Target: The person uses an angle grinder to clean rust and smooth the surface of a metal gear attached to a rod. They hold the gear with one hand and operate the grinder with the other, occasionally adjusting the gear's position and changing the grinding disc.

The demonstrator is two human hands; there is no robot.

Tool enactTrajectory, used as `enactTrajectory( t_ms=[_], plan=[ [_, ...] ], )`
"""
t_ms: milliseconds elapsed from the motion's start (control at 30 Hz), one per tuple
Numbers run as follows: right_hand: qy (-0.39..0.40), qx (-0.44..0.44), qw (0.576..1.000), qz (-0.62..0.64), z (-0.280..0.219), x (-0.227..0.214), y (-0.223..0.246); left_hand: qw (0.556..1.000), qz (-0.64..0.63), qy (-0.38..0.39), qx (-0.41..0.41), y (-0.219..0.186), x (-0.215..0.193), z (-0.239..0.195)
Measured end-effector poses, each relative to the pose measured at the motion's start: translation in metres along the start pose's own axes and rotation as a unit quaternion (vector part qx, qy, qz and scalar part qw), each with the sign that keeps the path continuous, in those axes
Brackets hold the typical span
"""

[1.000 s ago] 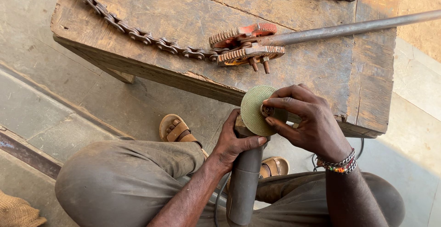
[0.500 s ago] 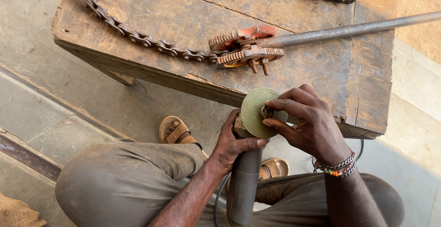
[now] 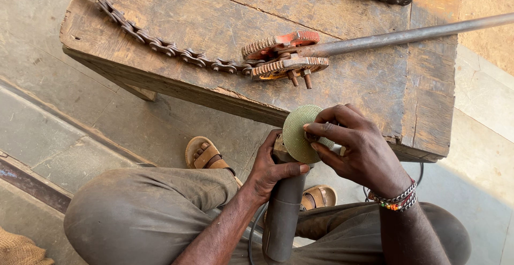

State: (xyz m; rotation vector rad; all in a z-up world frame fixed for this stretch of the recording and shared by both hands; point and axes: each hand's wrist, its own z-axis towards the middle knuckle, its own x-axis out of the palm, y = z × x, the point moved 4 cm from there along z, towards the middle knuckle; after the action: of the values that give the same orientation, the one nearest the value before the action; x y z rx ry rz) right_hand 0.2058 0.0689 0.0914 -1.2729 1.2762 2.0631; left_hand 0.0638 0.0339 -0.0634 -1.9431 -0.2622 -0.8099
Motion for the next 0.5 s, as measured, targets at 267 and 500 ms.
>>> enactTrajectory(
  t_ms=[267,500],
  plan=[
    [-0.002,0.053,0.998,-0.027,-0.005,0.003,-0.009,1.0,0.008,0.0,0.001,-0.001,0.0,0.0],
    [-0.023,0.076,0.992,-0.1,-0.013,-0.003,-0.012,1.0,-0.002,0.016,0.001,-0.005,0.006,-0.003]
  ],
)
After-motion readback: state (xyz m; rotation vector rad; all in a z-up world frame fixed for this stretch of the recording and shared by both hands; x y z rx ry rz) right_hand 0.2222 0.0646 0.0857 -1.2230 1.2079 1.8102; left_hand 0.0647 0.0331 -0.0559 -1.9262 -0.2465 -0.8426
